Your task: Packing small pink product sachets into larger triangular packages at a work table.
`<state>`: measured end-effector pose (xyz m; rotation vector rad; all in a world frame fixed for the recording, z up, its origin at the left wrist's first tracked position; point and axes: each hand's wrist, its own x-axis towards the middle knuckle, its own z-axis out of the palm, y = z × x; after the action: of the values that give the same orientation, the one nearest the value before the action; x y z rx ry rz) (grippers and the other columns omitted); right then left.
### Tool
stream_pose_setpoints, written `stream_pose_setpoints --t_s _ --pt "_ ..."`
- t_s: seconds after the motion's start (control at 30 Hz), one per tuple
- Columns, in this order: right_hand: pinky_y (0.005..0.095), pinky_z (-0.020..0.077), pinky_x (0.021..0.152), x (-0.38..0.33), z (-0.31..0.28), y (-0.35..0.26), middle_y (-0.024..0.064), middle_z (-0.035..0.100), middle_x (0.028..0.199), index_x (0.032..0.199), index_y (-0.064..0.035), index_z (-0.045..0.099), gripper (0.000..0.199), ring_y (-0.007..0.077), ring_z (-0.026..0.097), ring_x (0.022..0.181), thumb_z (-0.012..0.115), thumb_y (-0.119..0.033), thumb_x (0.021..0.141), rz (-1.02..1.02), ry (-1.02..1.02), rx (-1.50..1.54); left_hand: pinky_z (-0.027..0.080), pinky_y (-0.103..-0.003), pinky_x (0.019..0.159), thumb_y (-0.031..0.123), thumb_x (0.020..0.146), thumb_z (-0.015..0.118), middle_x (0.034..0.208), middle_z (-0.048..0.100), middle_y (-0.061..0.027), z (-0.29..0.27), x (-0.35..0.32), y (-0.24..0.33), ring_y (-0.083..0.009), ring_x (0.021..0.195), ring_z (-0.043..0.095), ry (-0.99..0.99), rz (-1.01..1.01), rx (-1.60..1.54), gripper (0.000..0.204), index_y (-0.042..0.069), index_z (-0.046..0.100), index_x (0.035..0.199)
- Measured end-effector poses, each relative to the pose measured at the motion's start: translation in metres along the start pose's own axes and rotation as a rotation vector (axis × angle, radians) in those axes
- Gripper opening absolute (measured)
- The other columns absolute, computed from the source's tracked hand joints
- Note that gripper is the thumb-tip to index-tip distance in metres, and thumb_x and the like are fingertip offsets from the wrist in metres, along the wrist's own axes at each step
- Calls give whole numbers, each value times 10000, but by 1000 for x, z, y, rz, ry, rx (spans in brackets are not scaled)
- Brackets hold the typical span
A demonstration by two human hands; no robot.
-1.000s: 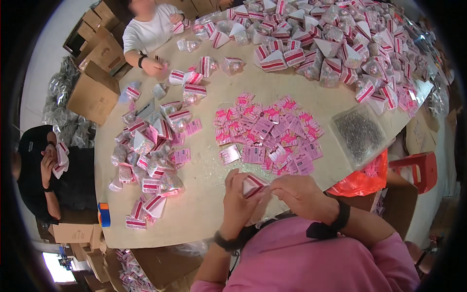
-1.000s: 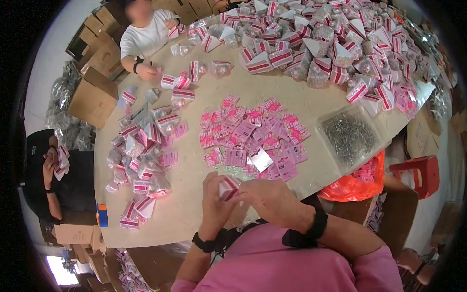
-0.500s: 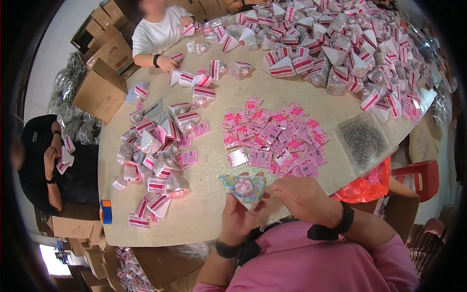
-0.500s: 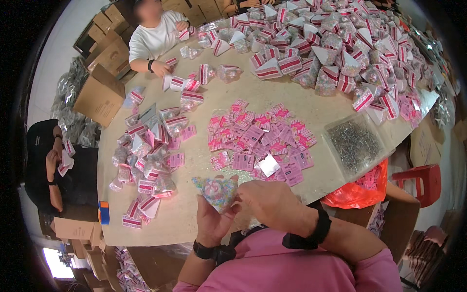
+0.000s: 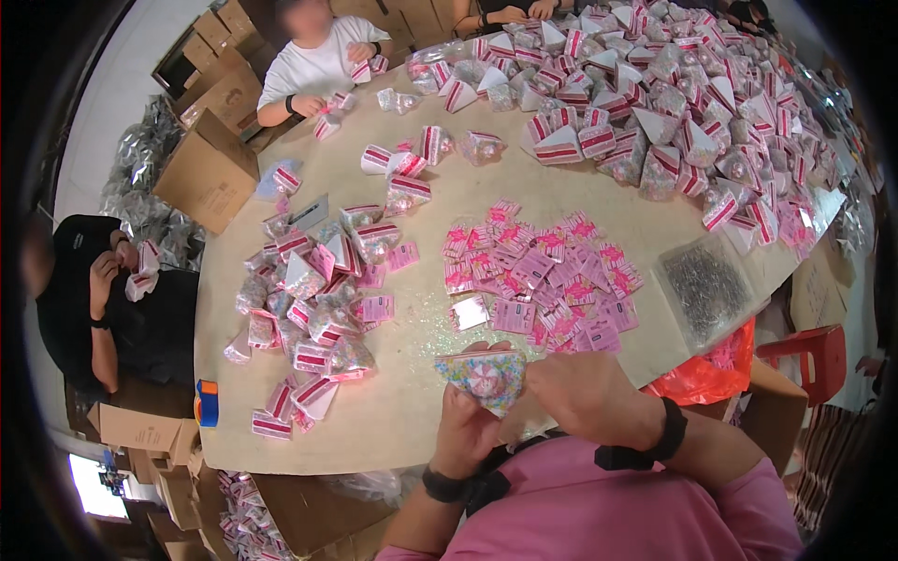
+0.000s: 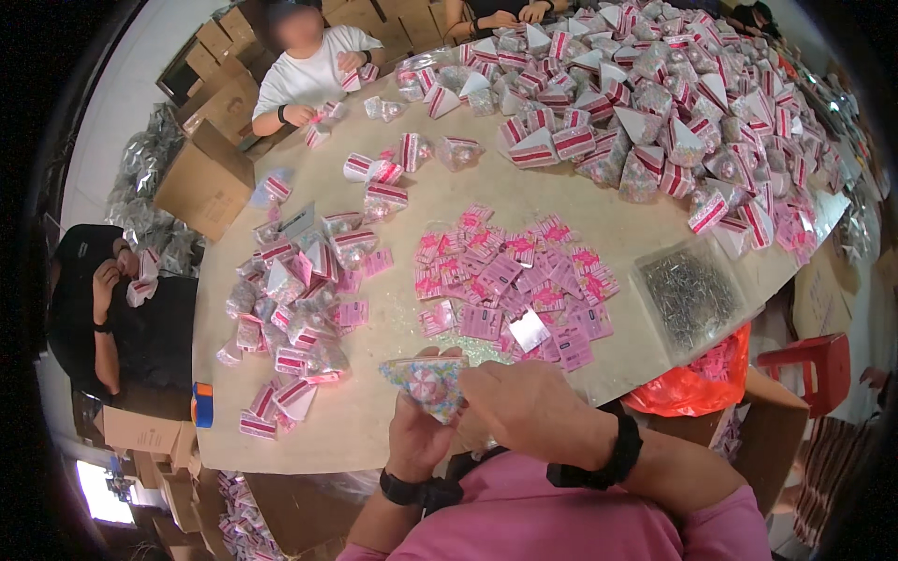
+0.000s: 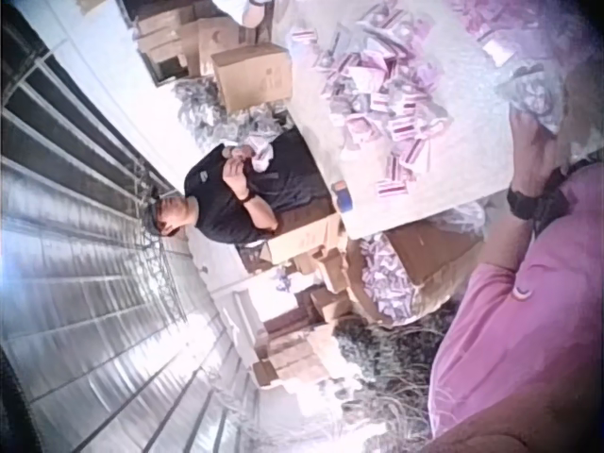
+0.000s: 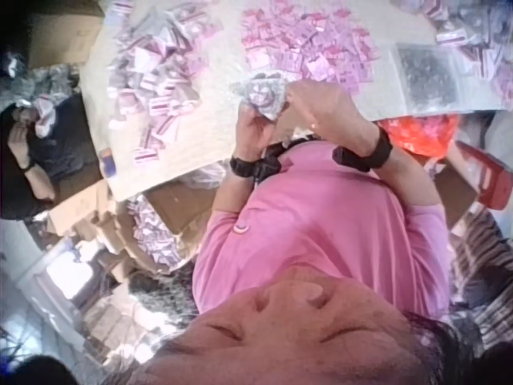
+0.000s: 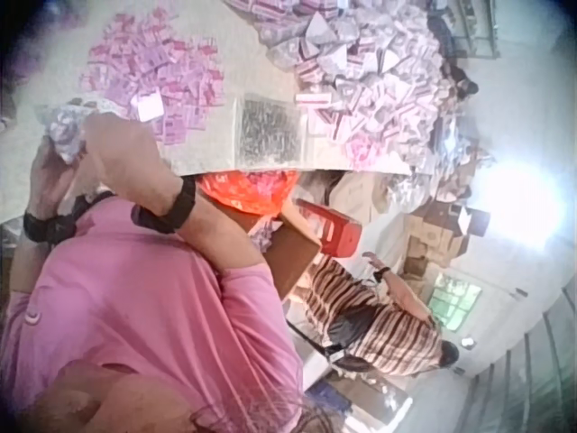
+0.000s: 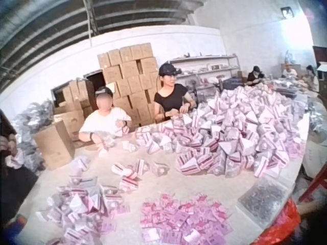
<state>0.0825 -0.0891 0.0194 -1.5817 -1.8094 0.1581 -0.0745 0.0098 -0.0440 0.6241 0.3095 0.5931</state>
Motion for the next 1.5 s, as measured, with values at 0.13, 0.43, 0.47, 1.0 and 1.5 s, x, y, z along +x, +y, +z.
stream_pose_setpoints --t_s 0.13,0.43,0.47,1.0,1.5 --pt "378 410 470 7 -4 -5 93 481 664 821 -34 478 112 271 536 558 561 -54 748 -38 29 0 421 -445 1000 303 757 764 1372 410 -157 10 -1 6 -318 1225 472 -6 37 -67 807 30 300 1358" --pt "395 440 475 15 -10 -15 110 521 685 832 -23 478 150 291 572 580 585 -91 751 -55 -51 -15 422 -435 1006 290 773 741 1367 420 -134 3 1 4 -300 1201 489 -1 176 94 771 57 307 1366" --pt "398 456 484 16 -11 -15 119 541 708 854 -16 485 171 301 592 599 596 -101 755 -48 -77 -11 422 -429 1007 276 773 738 1364 420 -138 4 1 5 -298 1204 485 23 197 149 765 49 307 1362" --pt "397 470 509 14 -12 -14 128 567 739 880 -20 496 169 303 608 619 578 -101 756 -6 -109 -7 414 -378 1011 172 706 772 1332 427 -136 23 0 9 -243 1211 468 113 316 363 785 2 326 1329" --pt "398 494 570 12 -13 -10 143 589 792 920 -8 499 216 315 630 702 595 -110 755 48 -215 -30 396 -391 1022 27 672 764 1382 317 -160 15 -1 7 -254 1233 429 119 504 715 817 17 283 1332"
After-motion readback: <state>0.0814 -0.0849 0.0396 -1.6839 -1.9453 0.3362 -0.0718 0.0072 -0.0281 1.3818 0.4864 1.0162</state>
